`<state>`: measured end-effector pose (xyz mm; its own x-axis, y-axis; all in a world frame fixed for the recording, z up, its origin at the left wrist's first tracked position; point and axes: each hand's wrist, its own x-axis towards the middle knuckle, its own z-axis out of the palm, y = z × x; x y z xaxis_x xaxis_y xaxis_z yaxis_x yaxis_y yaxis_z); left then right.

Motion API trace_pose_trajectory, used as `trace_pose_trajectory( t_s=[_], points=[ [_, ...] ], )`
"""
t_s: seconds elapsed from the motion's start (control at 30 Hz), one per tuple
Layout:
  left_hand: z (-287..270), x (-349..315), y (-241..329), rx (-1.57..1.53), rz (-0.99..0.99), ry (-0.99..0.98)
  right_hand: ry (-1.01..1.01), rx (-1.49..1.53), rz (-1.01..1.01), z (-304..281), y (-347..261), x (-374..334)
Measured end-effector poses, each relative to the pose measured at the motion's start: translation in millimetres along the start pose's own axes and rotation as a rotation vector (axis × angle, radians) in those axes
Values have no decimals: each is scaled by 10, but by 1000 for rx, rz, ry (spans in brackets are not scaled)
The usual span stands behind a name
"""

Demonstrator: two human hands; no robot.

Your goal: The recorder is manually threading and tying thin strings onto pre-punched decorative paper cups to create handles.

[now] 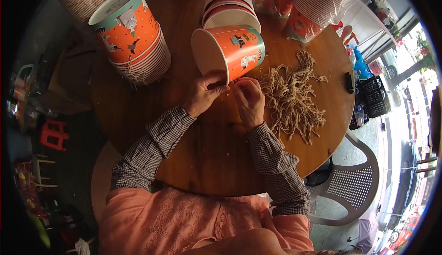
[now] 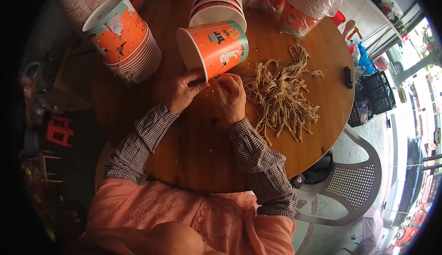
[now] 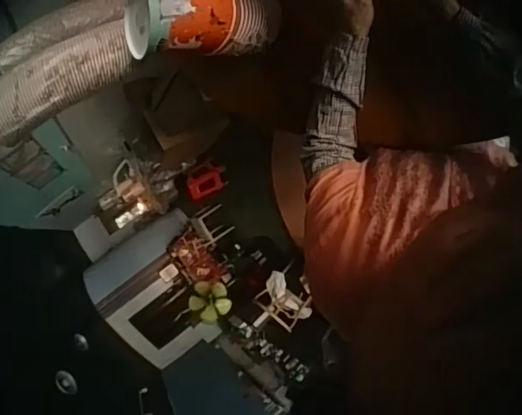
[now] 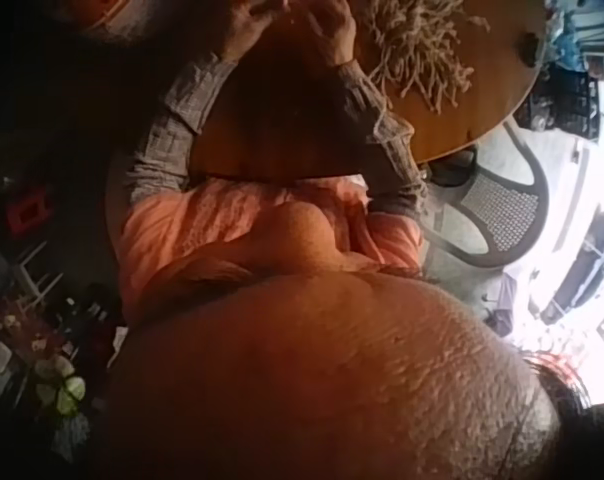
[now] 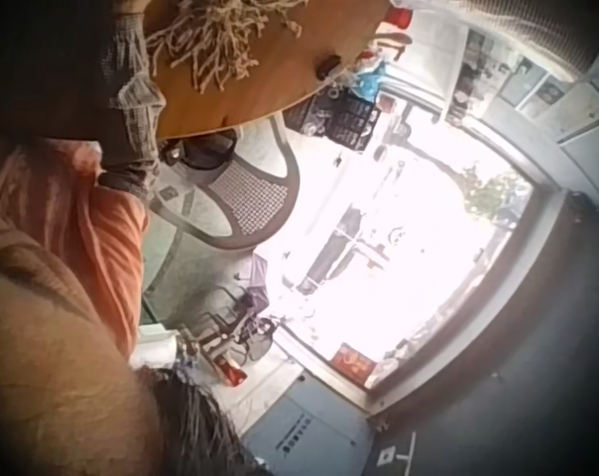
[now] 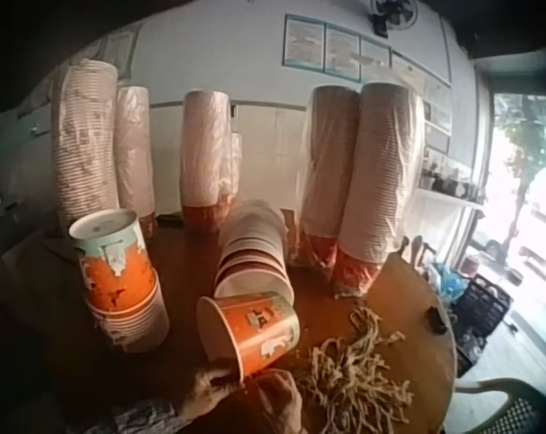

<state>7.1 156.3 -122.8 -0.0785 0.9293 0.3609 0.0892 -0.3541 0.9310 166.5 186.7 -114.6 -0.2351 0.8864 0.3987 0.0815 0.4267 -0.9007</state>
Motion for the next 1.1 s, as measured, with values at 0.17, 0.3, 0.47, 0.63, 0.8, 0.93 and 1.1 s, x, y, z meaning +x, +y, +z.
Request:
trace_pose_trajectory(
  t_s=[0.17,0.3,0.47,0.63,0.8,0.93,1.1],
  points=[
    [66,-8,78,8,27,24,-7,-66,-16,-6,-27,11],
    [67,-31,39,139,13,136,-19,-127,11,-24,-77,10],
    [67,-7,18,71,81,171,-18,-31,9,-5,-60,19],
    [71,-18,41,33,8,164,-27,1,37,-16,-14,23],
    [9,-31,-114,-198,-111,252,-43,29,137,14,-39,18],
    [183,5,291,-625,-297,277,-34,7,123,-26,-6,21],
    [49,-27,239,-630,-238,238,-42,50,133,-1,28,3]
  ],
)
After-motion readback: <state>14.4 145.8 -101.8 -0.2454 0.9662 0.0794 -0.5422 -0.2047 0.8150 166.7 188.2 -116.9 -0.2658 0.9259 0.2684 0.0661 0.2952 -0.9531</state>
